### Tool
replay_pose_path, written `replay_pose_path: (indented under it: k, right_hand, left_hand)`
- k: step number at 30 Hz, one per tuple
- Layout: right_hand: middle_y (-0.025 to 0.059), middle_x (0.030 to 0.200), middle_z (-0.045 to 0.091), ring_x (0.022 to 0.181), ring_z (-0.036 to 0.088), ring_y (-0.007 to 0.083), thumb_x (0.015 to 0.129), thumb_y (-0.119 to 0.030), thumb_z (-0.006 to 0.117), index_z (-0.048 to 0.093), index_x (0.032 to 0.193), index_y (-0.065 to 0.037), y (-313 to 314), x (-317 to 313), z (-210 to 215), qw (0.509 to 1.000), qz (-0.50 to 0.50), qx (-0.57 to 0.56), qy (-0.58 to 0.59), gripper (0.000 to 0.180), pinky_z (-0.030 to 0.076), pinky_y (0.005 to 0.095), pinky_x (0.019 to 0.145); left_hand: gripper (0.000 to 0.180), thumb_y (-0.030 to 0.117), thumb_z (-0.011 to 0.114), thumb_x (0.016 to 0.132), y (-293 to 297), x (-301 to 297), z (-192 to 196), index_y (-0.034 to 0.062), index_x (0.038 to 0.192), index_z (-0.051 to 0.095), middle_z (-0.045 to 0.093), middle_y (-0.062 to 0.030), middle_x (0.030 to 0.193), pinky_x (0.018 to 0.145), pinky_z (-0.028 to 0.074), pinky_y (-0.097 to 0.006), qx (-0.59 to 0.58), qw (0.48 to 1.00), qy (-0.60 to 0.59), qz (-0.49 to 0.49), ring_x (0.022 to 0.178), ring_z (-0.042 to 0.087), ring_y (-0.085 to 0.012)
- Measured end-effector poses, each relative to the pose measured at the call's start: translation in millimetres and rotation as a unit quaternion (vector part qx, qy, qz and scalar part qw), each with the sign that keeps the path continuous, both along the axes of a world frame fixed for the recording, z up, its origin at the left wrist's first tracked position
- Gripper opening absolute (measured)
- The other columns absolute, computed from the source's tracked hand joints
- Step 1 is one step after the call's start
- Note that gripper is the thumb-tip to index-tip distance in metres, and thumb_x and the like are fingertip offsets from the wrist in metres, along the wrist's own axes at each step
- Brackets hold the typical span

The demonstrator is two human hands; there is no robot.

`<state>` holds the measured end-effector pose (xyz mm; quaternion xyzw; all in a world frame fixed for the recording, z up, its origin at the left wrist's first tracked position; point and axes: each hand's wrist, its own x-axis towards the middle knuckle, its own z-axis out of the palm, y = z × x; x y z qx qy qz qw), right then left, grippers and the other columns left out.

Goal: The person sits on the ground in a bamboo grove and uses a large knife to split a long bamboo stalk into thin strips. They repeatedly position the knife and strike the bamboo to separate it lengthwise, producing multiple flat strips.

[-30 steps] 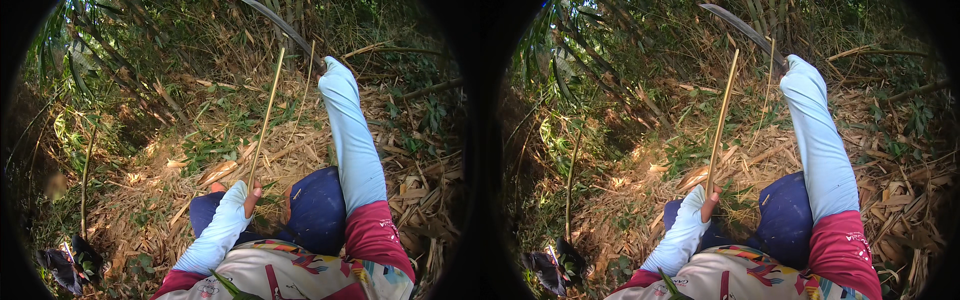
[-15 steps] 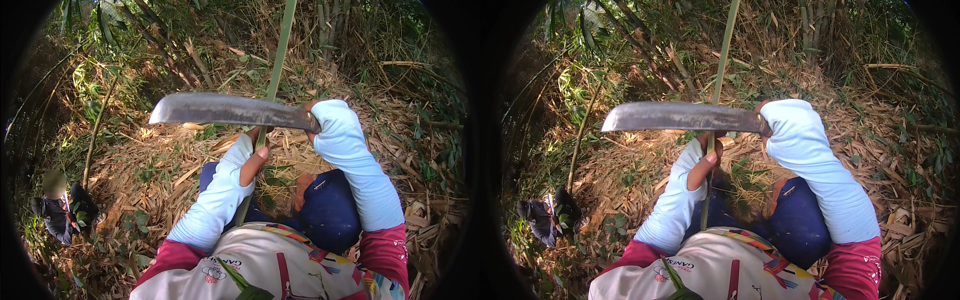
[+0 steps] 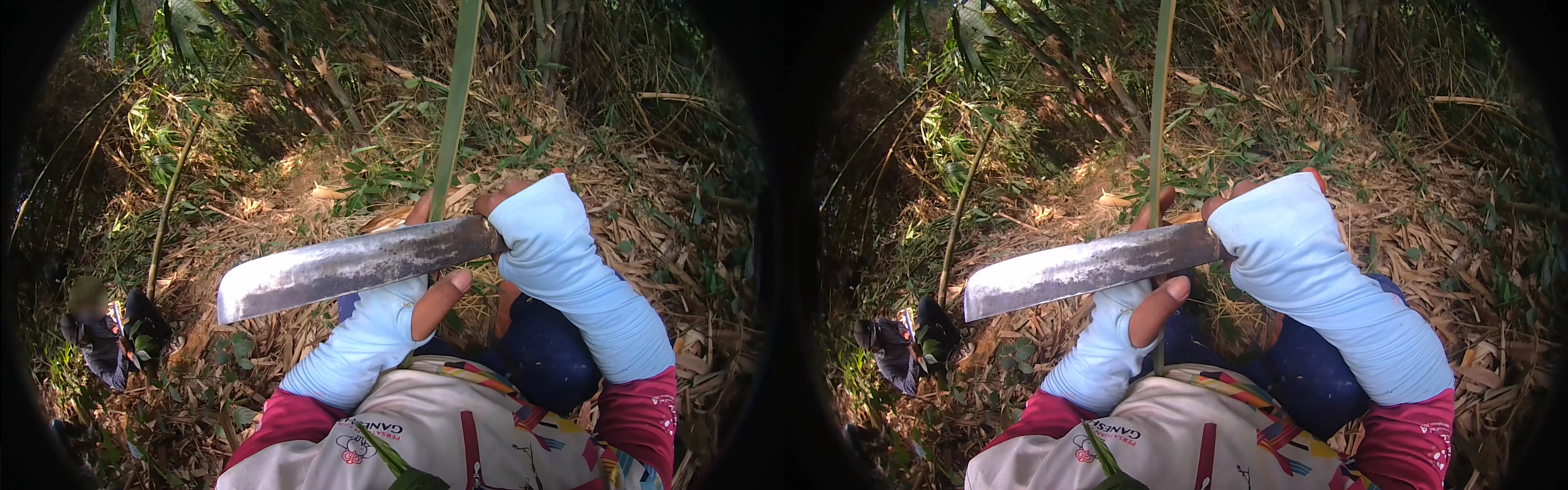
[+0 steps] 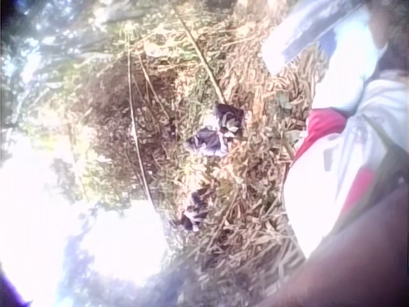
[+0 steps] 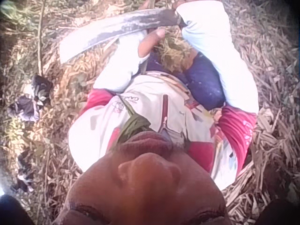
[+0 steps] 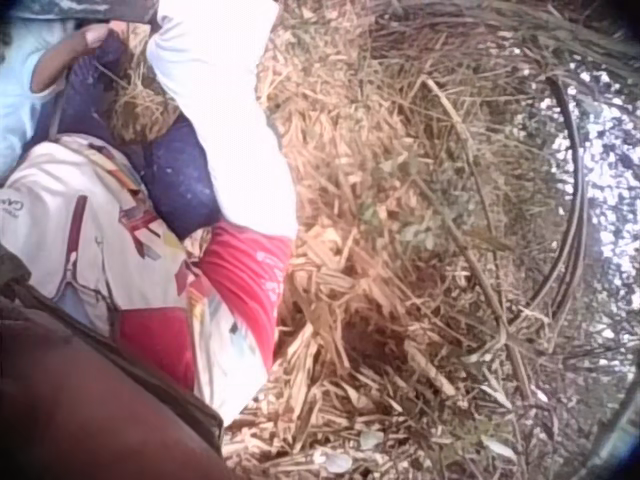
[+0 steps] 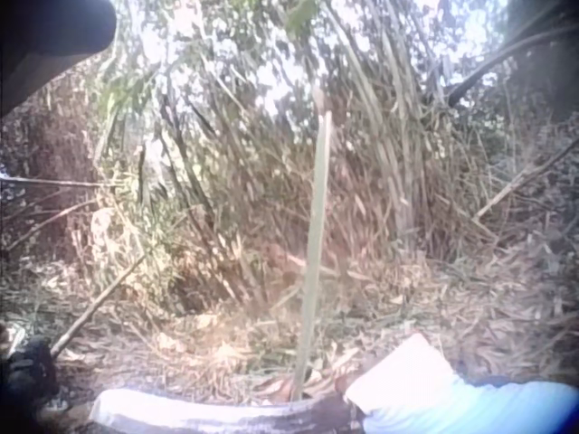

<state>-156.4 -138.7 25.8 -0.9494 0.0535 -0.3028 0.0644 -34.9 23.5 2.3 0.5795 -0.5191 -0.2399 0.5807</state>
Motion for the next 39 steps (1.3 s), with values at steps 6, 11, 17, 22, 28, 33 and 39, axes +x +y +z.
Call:
replay_pose_path:
  k: [6, 11, 17, 22, 28, 33, 39]
  right_hand:
    - [0.0066, 0.064, 0.059, 0.060, 0.064, 0.0263, 0.061, -0.012, 0.070, 0.063, 0.075, -0.013, 0.5, -3.1, 0.6, 1.000, -0.014, 0.001, -0.002, 0.015, 0.048, 0.0397, 0.053]
    - [0.0056, 0.063, 0.058, 0.060, 0.064, 0.0255, 0.062, -0.013, 0.069, 0.064, 0.075, -0.014, -0.1, -4.8, -0.6, 0.999, -0.032, -0.010, 0.005, 0.014, 0.046, 0.0403, 0.053]
    - [0.0037, 0.064, 0.058, 0.061, 0.064, 0.0239, 0.066, -0.016, 0.067, 0.064, 0.077, -0.016, -1.1, -5.9, -0.8, 0.998, -0.049, -0.032, 0.018, 0.011, 0.044, 0.0416, 0.054]
    - [0.0014, 0.065, 0.059, 0.064, 0.064, 0.0230, 0.071, -0.019, 0.066, 0.065, 0.079, -0.017, 0.0, -5.4, -1.5, 0.995, -0.082, -0.055, 0.028, 0.009, 0.042, 0.0444, 0.057]
    - [0.0008, 0.067, 0.059, 0.063, 0.064, 0.0228, 0.072, -0.021, 0.066, 0.065, 0.081, -0.019, -1.1, -3.2, -5.5, 0.991, -0.110, -0.075, 0.030, 0.009, 0.040, 0.0471, 0.059]
    - [0.0019, 0.066, 0.057, 0.062, 0.063, 0.0240, 0.071, -0.022, 0.067, 0.065, 0.080, -0.018, -6.5, -2.1, -9.0, 0.991, -0.115, -0.071, 0.021, 0.010, 0.039, 0.0476, 0.058]
    - [0.0035, 0.065, 0.056, 0.062, 0.062, 0.0252, 0.069, -0.019, 0.068, 0.064, 0.080, -0.017, -10.9, -1.8, -10.5, 0.987, -0.138, -0.084, 0.013, 0.011, 0.040, 0.0454, 0.057]
  left_hand:
    - [0.074, 0.030, 0.061, 0.096, -3.7, -5.0, -0.2, -0.0006, 0.151, 0.022, 0.066, -0.0121, 0.108, 0.090, 0.047, -0.034, 0.014, 0.993, -0.107, 0.039, 0.099, 0.061, -0.0188]
    - [0.080, 0.041, 0.069, 0.091, -6.0, -13.2, -4.4, -0.0039, 0.146, 0.031, 0.057, -0.0123, 0.125, 0.098, 0.042, -0.032, 0.043, 0.996, 0.008, 0.078, 0.110, 0.055, -0.0166]
    - [0.050, 0.020, 0.064, 0.093, -9.7, -13.8, -11.8, 0.0013, 0.135, 0.044, 0.065, -0.0108, 0.103, 0.085, 0.048, -0.033, -0.011, 0.996, -0.028, 0.089, 0.094, 0.061, -0.0195]
    - [0.038, 0.019, 0.066, 0.092, -12.0, -14.6, -11.0, 0.0016, 0.124, 0.053, 0.065, -0.0101, 0.102, 0.085, 0.048, -0.033, -0.020, 0.993, -0.032, 0.111, 0.093, 0.061, -0.0182]
    - [0.041, 0.023, 0.072, 0.090, -15.2, -14.5, -20.7, 0.0013, 0.122, 0.056, 0.065, -0.0104, 0.102, 0.085, 0.048, -0.034, -0.039, 0.989, -0.003, 0.140, 0.093, 0.061, -0.0192]
    - [0.039, 0.025, 0.075, 0.088, -19.2, -11.1, -24.6, 0.0012, 0.116, 0.061, 0.066, -0.0114, 0.102, 0.086, 0.048, -0.035, -0.024, 0.987, 0.003, 0.157, 0.094, 0.062, -0.0210]
    - [0.040, 0.032, 0.074, 0.087, -26.8, -9.9, -28.8, 0.0007, 0.111, 0.065, 0.067, -0.0159, 0.101, 0.087, 0.048, -0.038, -0.013, 0.987, -0.024, 0.160, 0.094, 0.064, -0.0279]
